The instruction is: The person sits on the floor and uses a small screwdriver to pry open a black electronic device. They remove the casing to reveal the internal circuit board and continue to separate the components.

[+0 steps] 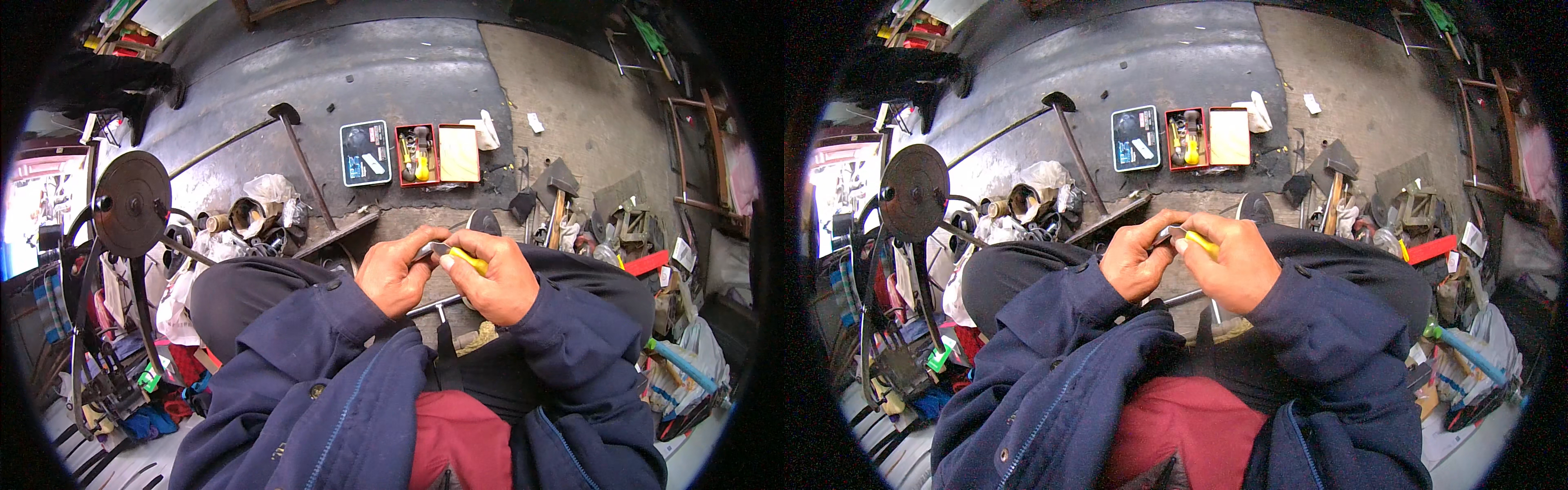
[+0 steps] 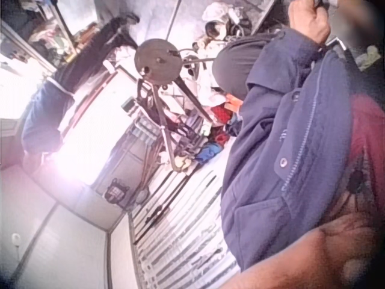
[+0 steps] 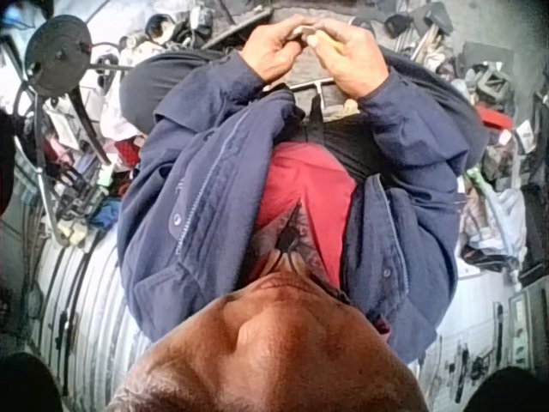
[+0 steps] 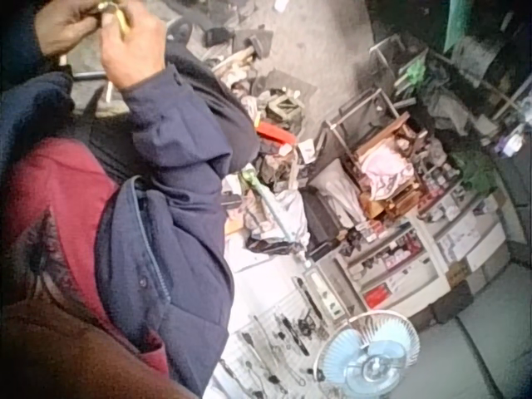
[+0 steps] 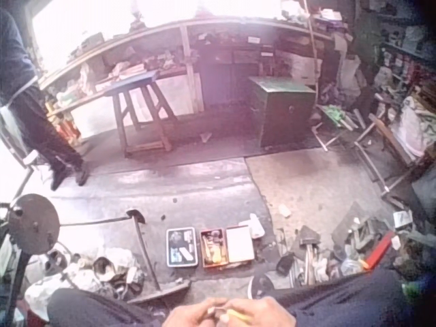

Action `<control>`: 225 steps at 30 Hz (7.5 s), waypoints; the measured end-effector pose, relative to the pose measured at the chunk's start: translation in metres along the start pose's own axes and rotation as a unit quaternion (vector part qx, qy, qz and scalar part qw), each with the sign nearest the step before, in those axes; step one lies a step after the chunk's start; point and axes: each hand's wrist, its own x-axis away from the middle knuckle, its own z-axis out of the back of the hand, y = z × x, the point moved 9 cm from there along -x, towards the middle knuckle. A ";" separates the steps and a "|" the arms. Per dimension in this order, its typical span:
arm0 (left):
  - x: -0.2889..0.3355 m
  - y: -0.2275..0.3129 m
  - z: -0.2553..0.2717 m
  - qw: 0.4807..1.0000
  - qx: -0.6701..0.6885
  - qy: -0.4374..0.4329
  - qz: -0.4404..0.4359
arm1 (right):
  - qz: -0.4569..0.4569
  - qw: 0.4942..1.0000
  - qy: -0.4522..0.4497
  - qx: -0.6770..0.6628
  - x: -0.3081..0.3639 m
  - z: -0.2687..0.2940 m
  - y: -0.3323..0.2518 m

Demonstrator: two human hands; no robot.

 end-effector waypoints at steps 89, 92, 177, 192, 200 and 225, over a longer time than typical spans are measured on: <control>0.025 -0.022 -0.016 0.937 -0.336 -0.079 -0.049 | 0.040 0.981 -0.047 0.183 -0.007 -0.030 0.043; 0.026 -0.021 -0.017 0.935 -0.341 -0.084 -0.048 | -0.091 0.990 -0.078 0.079 -0.010 -0.028 0.066; 0.004 -0.009 -0.019 0.954 0.284 -0.078 0.052 | 0.045 0.995 -0.010 -0.092 -0.018 -0.002 0.028; 0.008 0.001 -0.006 0.998 0.056 -0.034 -0.005 | -0.047 0.963 -0.090 -0.251 -0.017 -0.013 0.038; 0.011 -0.003 -0.011 0.998 0.012 -0.060 -0.020 | -0.064 0.955 -0.116 -0.265 -0.018 -0.020 0.047; 0.009 0.001 -0.021 0.908 0.390 -0.131 0.080 | -0.032 0.971 -0.051 -0.230 -0.023 -0.008 0.042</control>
